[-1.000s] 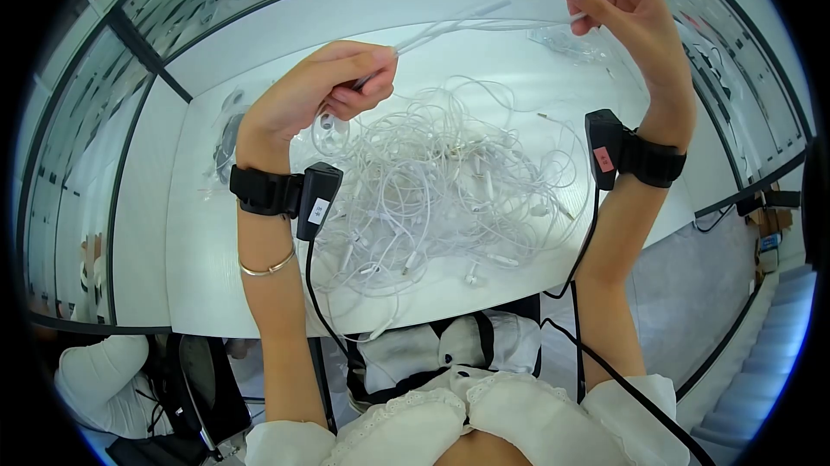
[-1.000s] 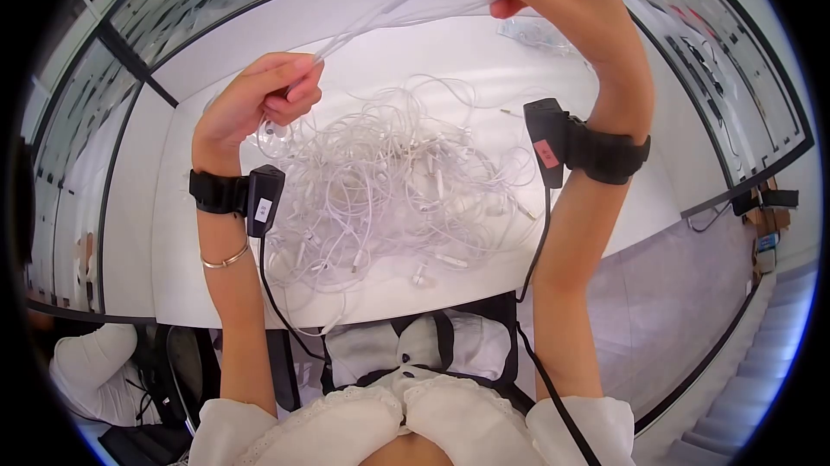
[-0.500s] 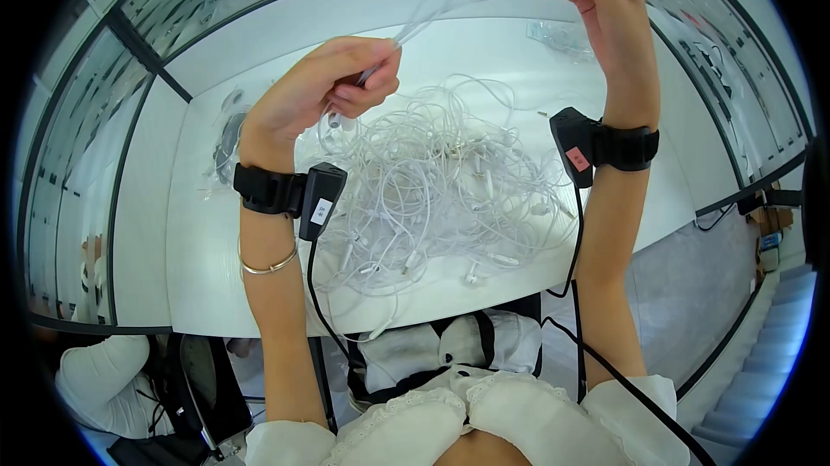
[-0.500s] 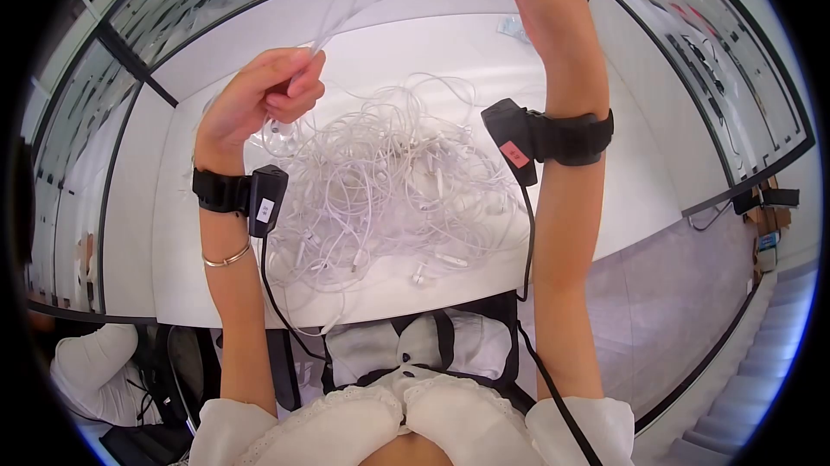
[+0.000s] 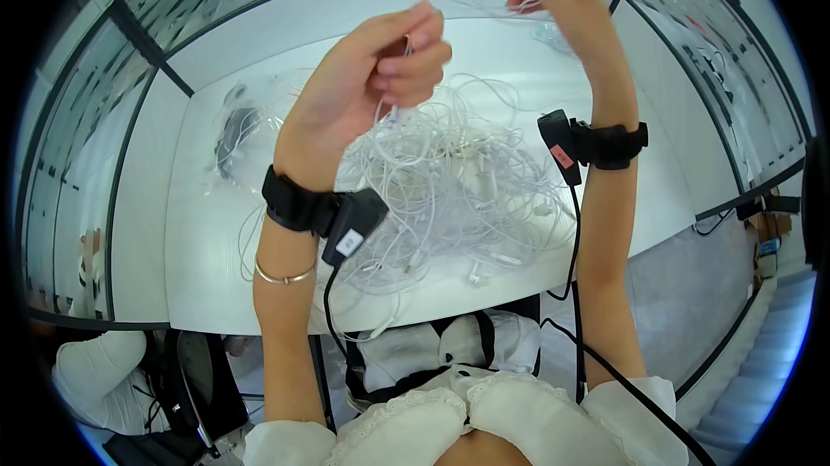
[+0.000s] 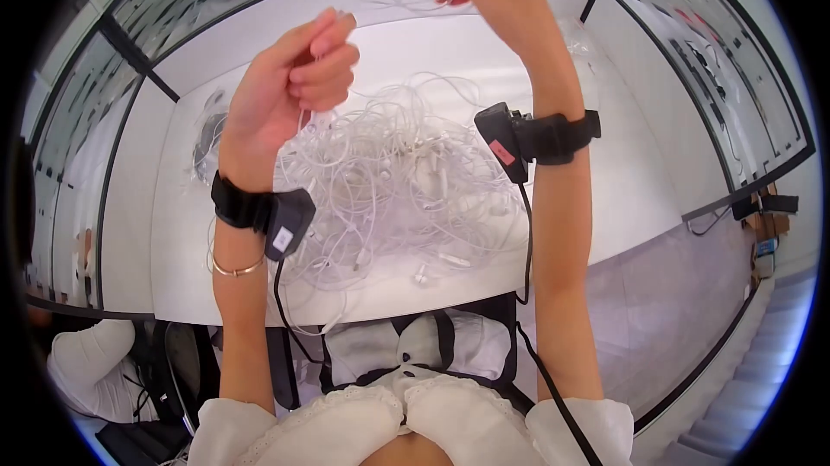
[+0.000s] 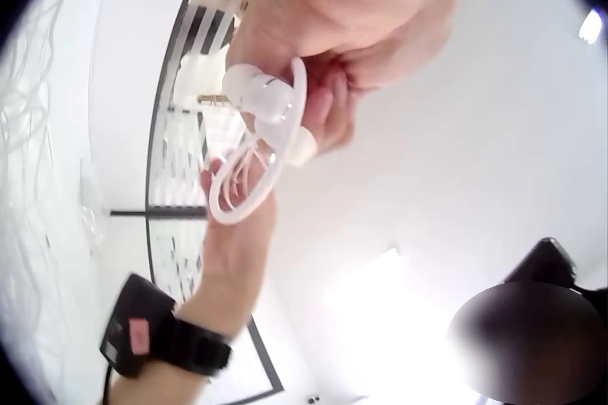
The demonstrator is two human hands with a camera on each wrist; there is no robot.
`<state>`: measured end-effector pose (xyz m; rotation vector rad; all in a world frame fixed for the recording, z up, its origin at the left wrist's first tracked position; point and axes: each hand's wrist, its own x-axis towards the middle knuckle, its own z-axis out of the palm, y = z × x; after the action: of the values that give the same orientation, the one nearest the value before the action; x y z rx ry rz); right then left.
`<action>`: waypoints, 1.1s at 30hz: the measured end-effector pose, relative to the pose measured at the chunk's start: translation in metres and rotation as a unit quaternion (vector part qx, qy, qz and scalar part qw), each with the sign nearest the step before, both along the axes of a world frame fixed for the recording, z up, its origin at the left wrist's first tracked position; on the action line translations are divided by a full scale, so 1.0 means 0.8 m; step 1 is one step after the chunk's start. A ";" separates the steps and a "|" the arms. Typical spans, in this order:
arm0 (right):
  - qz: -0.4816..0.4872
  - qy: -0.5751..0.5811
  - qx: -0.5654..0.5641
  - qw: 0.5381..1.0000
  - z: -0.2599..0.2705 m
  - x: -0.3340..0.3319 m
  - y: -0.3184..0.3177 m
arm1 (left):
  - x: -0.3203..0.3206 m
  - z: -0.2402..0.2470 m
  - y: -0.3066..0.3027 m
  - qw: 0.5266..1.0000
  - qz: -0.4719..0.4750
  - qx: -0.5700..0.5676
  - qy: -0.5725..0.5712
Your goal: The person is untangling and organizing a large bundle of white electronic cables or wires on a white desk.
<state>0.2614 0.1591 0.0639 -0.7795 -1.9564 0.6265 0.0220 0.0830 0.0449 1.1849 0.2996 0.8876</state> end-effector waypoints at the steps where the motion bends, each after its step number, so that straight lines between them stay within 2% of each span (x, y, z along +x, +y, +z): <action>1: 0.007 -0.046 -0.016 0.999 -0.003 -0.002 0.003 | 0.005 0.001 -0.001 0.998 0.009 -0.036 -0.055; 2: 0.016 -0.092 -0.032 0.995 -0.008 -0.004 0.005 | 0.007 0.001 -0.002 0.991 0.018 -0.071 -0.110; 3: -0.038 -0.143 0.005 0.989 -0.016 -0.005 0.005 | 0.008 0.001 -0.004 0.984 0.033 -0.093 -0.148; 6: -0.048 -0.125 0.186 0.973 -0.030 -0.007 -0.004 | 0.007 0.004 -0.008 0.971 0.094 -0.090 -0.199; 7: -0.036 -0.099 0.221 0.970 -0.016 -0.012 -0.018 | 0.003 0.002 -0.005 0.967 0.082 -0.090 -0.222; 9: -0.001 -0.084 0.228 0.970 0.011 -0.028 -0.044 | 0.000 0.001 -0.005 0.961 0.101 -0.089 -0.241; 12: 0.028 -0.119 0.176 0.977 0.043 -0.050 -0.101 | -0.008 0.000 -0.004 0.951 0.102 -0.090 -0.278; 13: 0.038 -0.118 0.225 0.966 0.036 -0.053 -0.097 | -0.009 0.000 -0.004 0.947 0.108 -0.094 -0.288; 16: -0.056 -0.157 0.284 0.944 0.040 -0.059 -0.113 | -0.016 -0.001 -0.001 0.941 0.128 -0.091 -0.300; 17: -0.115 -0.171 0.261 0.943 0.046 -0.061 -0.124 | -0.019 -0.002 0.000 0.940 0.136 -0.088 -0.301; 20: -0.142 -0.156 0.278 0.937 0.036 -0.052 -0.101 | -0.027 -0.001 0.002 0.939 0.133 -0.082 -0.308; 22: -0.074 -0.149 0.287 0.943 0.036 -0.052 -0.094 | -0.027 0.000 0.001 0.933 0.138 -0.093 -0.320; 24: 0.073 -0.139 0.180 0.971 0.033 -0.058 -0.105 | -0.029 0.001 0.000 0.931 0.155 -0.096 -0.317; 26: 0.138 -0.165 0.147 0.966 0.028 -0.070 -0.109 | -0.030 0.000 0.002 0.932 0.181 -0.095 -0.298; 29: 0.076 -0.169 0.165 0.969 0.018 -0.085 -0.105 | -0.028 -0.003 0.002 0.932 0.186 -0.095 -0.298; 33: 0.090 -0.211 0.089 0.969 0.022 -0.088 -0.113 | -0.027 -0.003 0.004 0.934 0.197 -0.090 -0.285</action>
<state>0.1908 0.0691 0.0811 -0.6637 -2.4562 0.4015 0.0006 0.0859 0.0422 0.6594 0.1381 1.4794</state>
